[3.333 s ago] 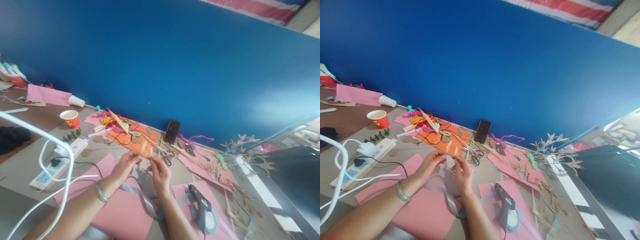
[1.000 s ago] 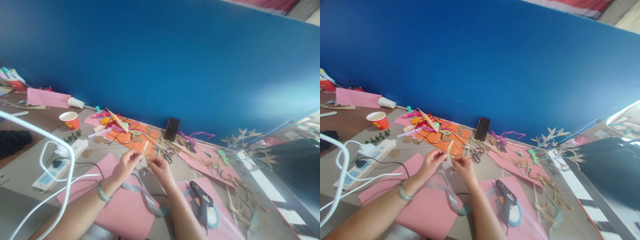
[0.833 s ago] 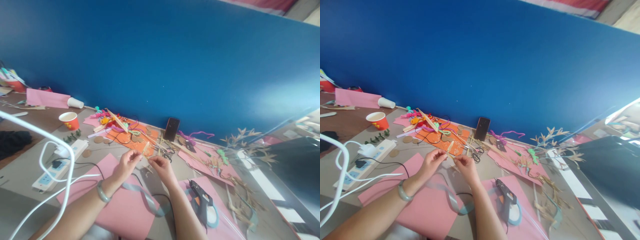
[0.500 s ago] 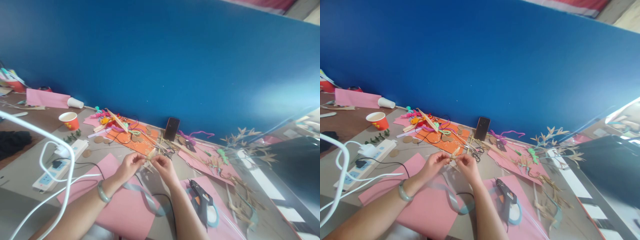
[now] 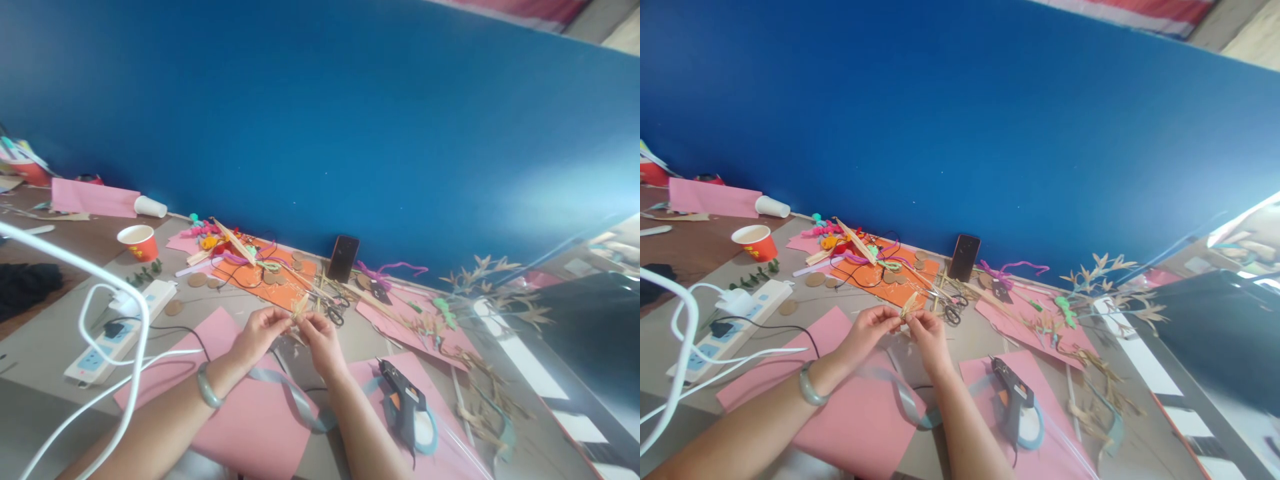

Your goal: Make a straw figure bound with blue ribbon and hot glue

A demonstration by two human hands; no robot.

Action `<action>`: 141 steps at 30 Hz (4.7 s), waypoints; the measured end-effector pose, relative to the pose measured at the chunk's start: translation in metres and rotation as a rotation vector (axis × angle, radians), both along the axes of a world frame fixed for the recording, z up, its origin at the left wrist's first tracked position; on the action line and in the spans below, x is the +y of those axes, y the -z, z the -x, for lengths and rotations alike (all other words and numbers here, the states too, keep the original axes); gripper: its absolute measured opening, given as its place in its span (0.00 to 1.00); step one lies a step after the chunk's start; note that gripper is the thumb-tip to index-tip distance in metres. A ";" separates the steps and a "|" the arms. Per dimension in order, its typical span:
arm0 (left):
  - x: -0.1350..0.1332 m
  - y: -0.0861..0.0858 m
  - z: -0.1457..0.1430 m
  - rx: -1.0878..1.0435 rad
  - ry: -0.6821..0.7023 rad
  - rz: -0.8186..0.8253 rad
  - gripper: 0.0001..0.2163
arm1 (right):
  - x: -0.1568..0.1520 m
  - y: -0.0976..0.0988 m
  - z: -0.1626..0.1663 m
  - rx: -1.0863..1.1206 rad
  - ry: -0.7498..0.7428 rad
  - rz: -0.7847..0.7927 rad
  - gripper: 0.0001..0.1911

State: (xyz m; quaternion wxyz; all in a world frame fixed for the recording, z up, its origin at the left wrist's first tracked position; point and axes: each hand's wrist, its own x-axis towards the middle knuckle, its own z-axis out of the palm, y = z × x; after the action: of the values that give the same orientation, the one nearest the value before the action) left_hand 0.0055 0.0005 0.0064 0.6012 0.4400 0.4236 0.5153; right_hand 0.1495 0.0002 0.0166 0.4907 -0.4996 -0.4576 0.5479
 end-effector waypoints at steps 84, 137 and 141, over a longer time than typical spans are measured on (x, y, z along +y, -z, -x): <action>0.002 0.027 -0.002 0.064 -0.006 0.009 0.17 | 0.002 0.012 0.000 0.091 0.101 0.022 0.17; 0.020 0.046 0.002 0.189 -0.131 -0.084 0.09 | 0.008 0.010 0.005 -0.078 0.032 -0.054 0.12; 0.022 0.045 0.003 0.139 -0.196 -0.080 0.08 | 0.000 -0.012 0.001 -0.461 0.026 -0.246 0.12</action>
State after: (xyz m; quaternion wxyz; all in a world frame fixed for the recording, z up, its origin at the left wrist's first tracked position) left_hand 0.0024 0.0229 -0.0389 0.4992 0.4548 0.4841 0.5564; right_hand 0.1482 0.0004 0.0290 0.4375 -0.5537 -0.6141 0.3535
